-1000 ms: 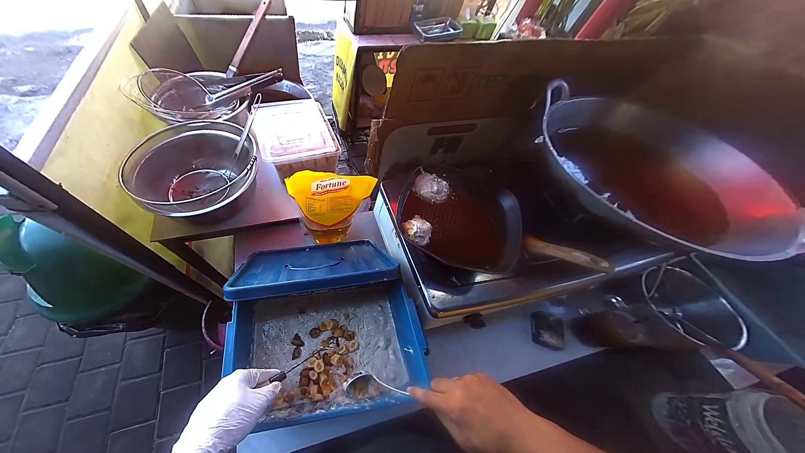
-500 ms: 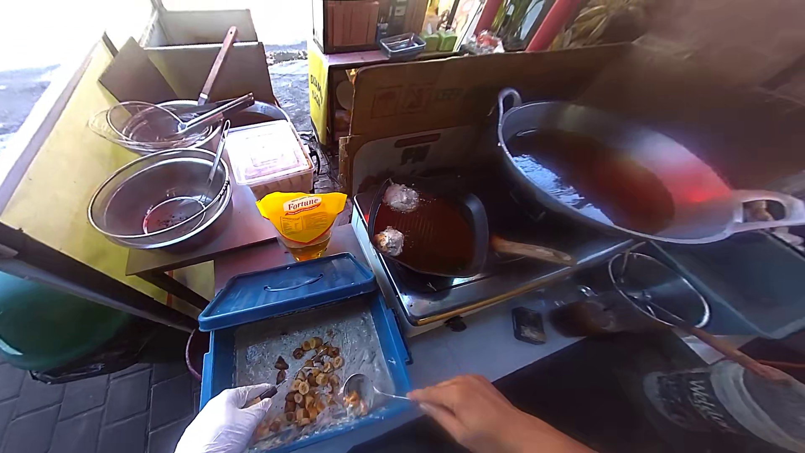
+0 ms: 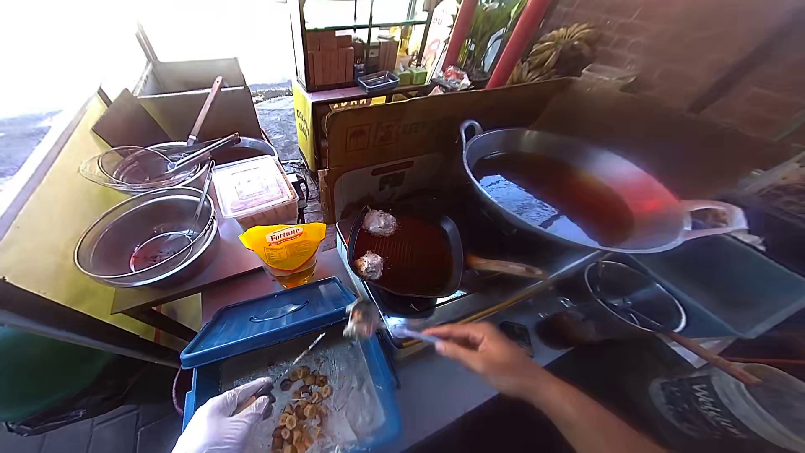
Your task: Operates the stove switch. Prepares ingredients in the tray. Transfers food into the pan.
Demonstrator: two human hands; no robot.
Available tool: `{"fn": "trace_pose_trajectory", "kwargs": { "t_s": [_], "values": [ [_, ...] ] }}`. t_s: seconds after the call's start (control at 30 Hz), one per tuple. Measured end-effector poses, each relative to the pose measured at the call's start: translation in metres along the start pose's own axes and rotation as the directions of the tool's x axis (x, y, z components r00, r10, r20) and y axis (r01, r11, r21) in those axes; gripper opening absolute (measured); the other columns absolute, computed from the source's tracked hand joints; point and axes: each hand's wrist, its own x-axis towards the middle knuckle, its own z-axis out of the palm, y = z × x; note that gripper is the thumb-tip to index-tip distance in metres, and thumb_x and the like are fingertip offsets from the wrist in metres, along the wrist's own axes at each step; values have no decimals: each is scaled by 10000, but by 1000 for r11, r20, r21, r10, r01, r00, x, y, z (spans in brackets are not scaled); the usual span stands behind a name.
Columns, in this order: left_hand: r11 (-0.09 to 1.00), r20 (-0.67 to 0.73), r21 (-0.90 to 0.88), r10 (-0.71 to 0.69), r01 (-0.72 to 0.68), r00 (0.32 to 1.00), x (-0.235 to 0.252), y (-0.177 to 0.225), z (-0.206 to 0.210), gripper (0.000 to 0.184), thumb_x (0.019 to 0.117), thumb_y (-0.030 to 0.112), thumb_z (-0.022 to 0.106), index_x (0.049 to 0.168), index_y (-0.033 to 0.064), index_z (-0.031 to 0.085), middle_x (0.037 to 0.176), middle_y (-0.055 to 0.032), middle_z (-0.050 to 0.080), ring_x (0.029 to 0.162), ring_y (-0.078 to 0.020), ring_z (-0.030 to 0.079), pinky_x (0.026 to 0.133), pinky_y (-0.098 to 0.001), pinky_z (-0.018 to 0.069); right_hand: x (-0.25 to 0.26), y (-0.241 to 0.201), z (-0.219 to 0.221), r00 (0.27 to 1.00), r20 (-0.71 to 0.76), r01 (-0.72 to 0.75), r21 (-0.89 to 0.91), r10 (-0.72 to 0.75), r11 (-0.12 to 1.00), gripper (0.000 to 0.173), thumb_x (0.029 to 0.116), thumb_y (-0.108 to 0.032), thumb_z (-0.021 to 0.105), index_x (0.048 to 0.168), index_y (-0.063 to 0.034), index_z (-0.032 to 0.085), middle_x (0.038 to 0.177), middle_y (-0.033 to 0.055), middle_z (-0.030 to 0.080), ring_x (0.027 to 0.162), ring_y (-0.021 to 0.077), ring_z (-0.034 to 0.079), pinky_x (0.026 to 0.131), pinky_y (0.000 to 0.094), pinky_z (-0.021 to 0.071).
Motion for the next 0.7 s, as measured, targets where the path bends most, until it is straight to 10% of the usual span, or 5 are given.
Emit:
{"fn": "trace_pose_trajectory", "kwargs": {
  "t_s": [0.27, 0.7],
  "values": [
    [921, -165, 348, 247, -178, 955, 57, 102, 20, 324, 987, 431, 619, 1298, 405, 704, 1232, 123, 727, 1145, -83, 680, 1004, -472, 555, 73, -6, -11, 925, -253, 70, -617, -282, 784, 313, 1062, -220, 546, 1327, -218, 712, 1057, 36, 752, 950, 192, 721, 884, 465, 598],
    [701, -216, 708, 326, -82, 920, 120, 172, 45, 346, 1030, 406, 563, 1333, 305, 696, 1137, -22, 741, 1060, -233, 707, 898, -498, 570, 91, 1, -2, 953, -239, -12, -642, -185, 767, 342, 1075, -262, 507, 1365, -275, 687, 1023, 25, 707, 949, 185, 696, 843, 424, 592]
  ]
}}
